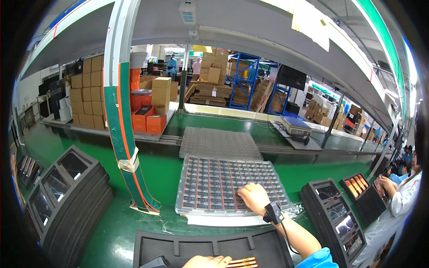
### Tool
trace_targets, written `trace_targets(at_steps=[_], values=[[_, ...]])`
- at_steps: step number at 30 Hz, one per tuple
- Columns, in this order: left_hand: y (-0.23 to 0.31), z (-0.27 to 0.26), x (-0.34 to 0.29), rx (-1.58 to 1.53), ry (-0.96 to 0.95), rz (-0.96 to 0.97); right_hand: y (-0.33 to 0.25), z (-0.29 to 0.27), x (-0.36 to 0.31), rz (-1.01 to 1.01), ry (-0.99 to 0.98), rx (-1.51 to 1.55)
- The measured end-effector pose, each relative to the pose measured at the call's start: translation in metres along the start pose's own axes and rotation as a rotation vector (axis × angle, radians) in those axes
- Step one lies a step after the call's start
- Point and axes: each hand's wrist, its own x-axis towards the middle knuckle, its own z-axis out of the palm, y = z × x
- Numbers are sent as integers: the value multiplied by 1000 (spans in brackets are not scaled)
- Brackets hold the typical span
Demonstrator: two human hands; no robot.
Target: The recorder is assembling and inspecting small electronic components, possibly phone parts, into trays on a factory assembly line.
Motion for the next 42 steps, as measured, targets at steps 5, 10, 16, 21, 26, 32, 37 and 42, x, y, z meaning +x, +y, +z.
trace_targets(at_steps=[5, 10, 16, 21, 26, 32, 37, 42], values=[[0, -1, 1, 5, -14, 3, 11, 9, 10, 91, 143, 84], [0, 2, 1, 6, 0, 8, 8, 17, 3, 103, 50, 31], [0, -1, 0, 10, -23, -7, 11, 9, 12, 71, -47, -17], [-3, 1, 0, 1, -2, 13, 9, 9, 11, -3, -81, -83], [-1, 0, -1, 8, -16, 9, 16, 10, 13, -58, -66, -93], [-1, 1, 0, 16, -24, 0, 28, 16, 28, 175, 86, 120], [-2, 2, 0, 14, -25, -5, 30, 25, 28, 178, 13, 137], [-1, -3, 2, 28, -66, -14, 28, 21, 31, 148, -73, 81]])
